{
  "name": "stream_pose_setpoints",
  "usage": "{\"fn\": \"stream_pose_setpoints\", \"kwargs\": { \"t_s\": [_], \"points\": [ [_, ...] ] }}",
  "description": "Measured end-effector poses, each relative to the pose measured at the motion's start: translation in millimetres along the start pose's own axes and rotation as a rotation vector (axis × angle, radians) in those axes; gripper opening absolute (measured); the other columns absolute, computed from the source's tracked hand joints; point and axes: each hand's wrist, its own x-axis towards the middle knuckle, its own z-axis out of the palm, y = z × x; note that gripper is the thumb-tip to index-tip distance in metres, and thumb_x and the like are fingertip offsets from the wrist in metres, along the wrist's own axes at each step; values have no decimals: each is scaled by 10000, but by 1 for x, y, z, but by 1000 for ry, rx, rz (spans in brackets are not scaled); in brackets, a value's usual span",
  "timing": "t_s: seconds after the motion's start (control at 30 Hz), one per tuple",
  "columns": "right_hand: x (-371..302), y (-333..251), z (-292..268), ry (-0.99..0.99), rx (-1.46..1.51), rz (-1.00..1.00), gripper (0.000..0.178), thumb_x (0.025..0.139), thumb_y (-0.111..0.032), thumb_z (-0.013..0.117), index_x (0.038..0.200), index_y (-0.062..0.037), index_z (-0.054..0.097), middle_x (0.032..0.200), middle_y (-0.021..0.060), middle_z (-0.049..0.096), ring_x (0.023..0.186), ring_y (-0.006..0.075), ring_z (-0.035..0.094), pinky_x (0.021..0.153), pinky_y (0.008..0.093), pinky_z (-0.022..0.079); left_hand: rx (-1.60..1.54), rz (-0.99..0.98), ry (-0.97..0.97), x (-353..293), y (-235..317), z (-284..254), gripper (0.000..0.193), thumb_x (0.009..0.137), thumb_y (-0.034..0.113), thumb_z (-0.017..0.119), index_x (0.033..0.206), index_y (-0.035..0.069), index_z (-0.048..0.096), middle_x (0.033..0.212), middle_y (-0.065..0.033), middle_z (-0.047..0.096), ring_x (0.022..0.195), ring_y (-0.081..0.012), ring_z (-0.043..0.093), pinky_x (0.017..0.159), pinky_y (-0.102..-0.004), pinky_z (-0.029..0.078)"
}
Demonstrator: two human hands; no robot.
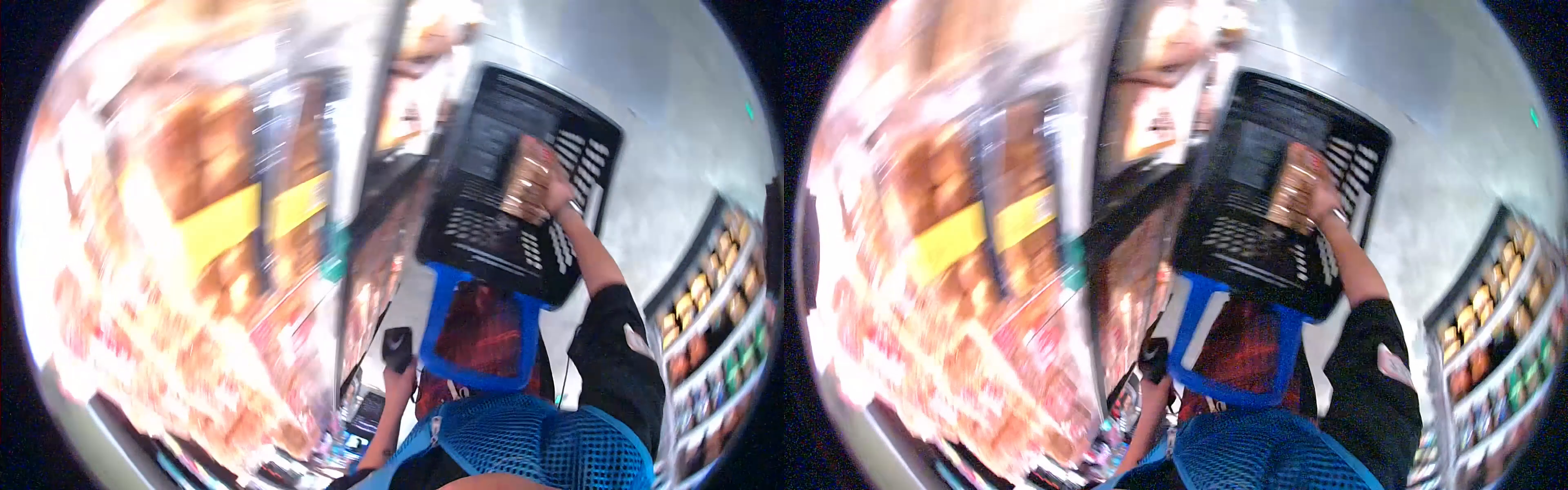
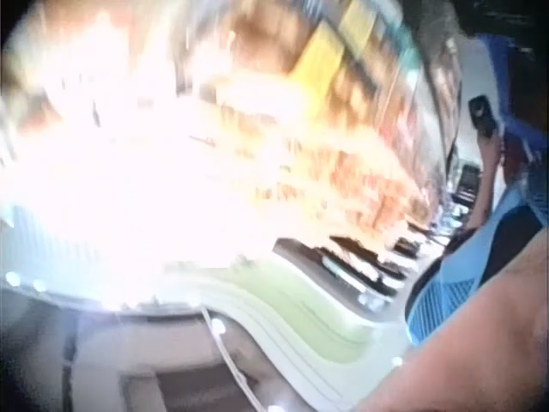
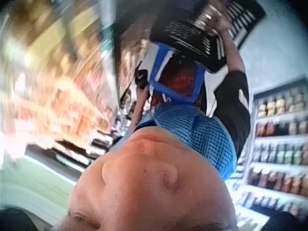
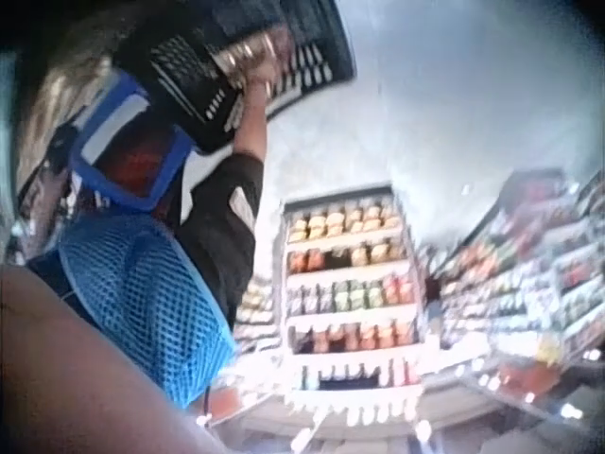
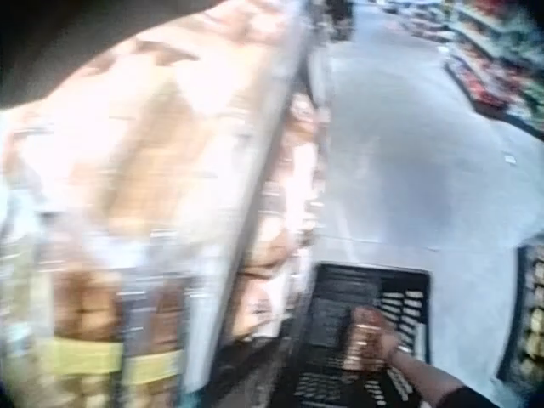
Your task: Picking packaged food from a shelf, scanning them with a handheld scanner, and placing them into a shopping basket.
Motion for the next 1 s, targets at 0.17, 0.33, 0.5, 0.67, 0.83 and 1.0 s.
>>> {"fn": "stream_pose_setpoints", "kwargs": {
  "t_s": [0.17, 0.33, 0.5, 0.67, 0.83, 1.0],
  "points": [
    [-95, -119, -65, -211, 178, -212, 574, 873, -159, 611, 1391, 12, 433, 1382, 285, 454, 1296, 431, 424, 1079, 474, 386, 46, 137, 105, -23, -9, -4, 428, 830, 335, 746, 1089, 1, 677, 930, -170, 721, 868, -236, 697, 795, -376, 531],
    [-199, -241, -151, -298, 403, -412, 317, 884, -92, 603, 1179, 23, 614, 1050, 230, 683, 1034, 329, 674, 895, 392, 527, -78, 409, 108, -21, -54, -11, 523, 804, 370, 751, 1174, 19, 638, 1032, -189, 713, 951, -311, 698, 833, -416, 537],
    [-275, -268, -159, -343, 402, -424, 411, 978, -350, 591, 1198, -4, 628, 1017, 199, 710, 963, 291, 703, 848, 384, 541, 10, 494, 75, -52, -37, -58, 556, 787, 385, 745, 1204, 38, 622, 1076, -222, 696, 1023, -404, 664, 889, -466, 526],
    [-344, -335, -196, 26, 75, -660, 324, 908, -163, 650, 1187, -3, 611, 1077, 211, 670, 1001, 337, 661, 900, 397, 519, -17, 680, -58, -74, -53, -119, 572, 783, 376, 737, 1232, 46, 607, 1073, -230, 695, 1010, -398, 669, 897, -450, 527],
    [-399, -520, -263, 113, 420, -1004, 323, 851, -52, 689, 1158, 5, 609, 1107, 168, 648, 1028, 284, 646, 896, 344, 507, -276, 827, 7, -115, -76, -198, 557, 763, 276, 782, 1217, 4, 611, 1069, -202, 711, 999, -308, 700, 885, -402, 537],
    [-439, -721, -258, 175, 47, -1589, 607, 760, -170, 804, 1302, -82, 547, 1299, 179, 560, 1197, 367, 524, 1041, 450, 414, -713, 909, -14, -145, -117, -239, 438, 824, 219, 786, 1182, 14, 639, 1039, -115, 718, 971, -162, 658, 870, -336, 519]
  ]
}}
